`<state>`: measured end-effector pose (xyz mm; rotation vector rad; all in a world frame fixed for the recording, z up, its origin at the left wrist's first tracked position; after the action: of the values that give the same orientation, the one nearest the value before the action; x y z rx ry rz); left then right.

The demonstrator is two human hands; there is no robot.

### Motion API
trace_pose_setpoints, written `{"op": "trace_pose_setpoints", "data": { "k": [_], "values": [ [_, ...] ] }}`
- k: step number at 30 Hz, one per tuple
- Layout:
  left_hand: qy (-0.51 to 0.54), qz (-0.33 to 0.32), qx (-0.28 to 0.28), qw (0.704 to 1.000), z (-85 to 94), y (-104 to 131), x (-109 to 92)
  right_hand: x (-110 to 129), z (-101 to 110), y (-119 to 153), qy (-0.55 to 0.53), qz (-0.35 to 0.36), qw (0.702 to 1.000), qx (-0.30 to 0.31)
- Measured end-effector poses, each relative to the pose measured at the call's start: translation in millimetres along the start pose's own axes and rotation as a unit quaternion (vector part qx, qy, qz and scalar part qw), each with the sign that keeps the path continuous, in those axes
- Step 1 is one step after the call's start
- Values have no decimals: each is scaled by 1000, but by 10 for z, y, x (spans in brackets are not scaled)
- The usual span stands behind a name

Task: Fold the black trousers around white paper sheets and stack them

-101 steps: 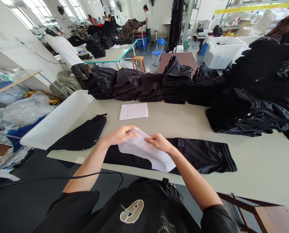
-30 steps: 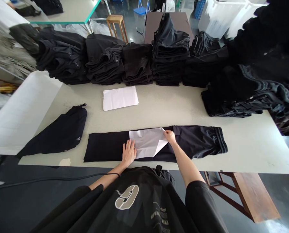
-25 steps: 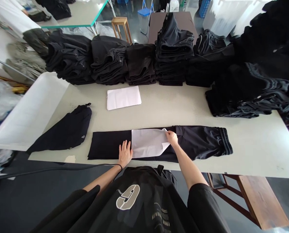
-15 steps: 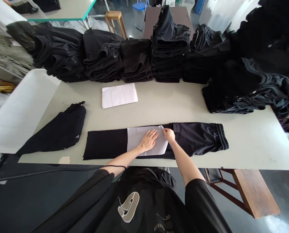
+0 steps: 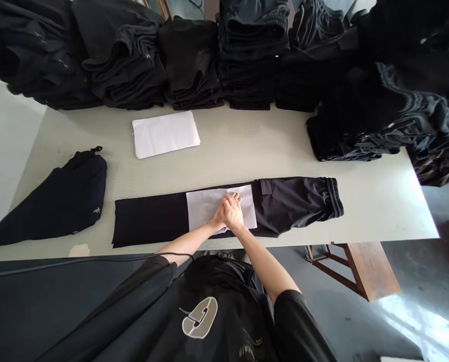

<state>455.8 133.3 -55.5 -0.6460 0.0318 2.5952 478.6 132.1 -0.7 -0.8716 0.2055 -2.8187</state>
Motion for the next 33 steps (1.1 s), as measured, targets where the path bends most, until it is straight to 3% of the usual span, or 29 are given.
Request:
{"op": "trace_pose_setpoints", "data": {
  "k": [3, 6, 9, 14, 18, 23, 29, 31, 33],
  "values": [
    [-41, -57, 24, 997, -1, 70, -72, -309, -55, 71, 30, -23, 999, -17],
    [-78, -49, 8, 996, 152, 230, 104, -562, -55, 118, 66, -7, 998, -7],
    [-88, 8, -18, 996, 428, 511, 524, -674, -72, 154, 97, 5, 995, 7],
    [-117, 176, -58, 976, 963, 1190, 1518, -661, -136, 188, 130, -3, 991, 15],
    [-150, 330, -130, 923, 1396, 1831, 2161, -567, -162, 221, 149, 12, 988, 31],
    [-194, 512, -221, 807, 1890, 2565, 2639, -472, -182, 262, 169, 24, 985, 31],
    [-148, 693, -198, 677, 2272, 2985, 3065, -423, -239, 271, 183, 26, 982, 28],
    [-112, 709, -177, 674, 2389, 2997, 3173, -412, -234, 265, 184, 20, 982, 27],
    [-70, 702, -156, 691, 2513, 2958, 3245, -398, -223, 261, 178, 12, 984, 26]
  ]
}}
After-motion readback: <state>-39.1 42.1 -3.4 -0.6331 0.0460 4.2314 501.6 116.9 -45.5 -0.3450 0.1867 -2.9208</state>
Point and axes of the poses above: each hand's wrist, its own y-axis away from the middle knuckle, its own z-axis out of the back of the hand, x = y × z, the point moved 9 cm from there along -y, towards the middle knuckle, and after that the axes turned 10 degrees about -x, right-handed, at the moved point
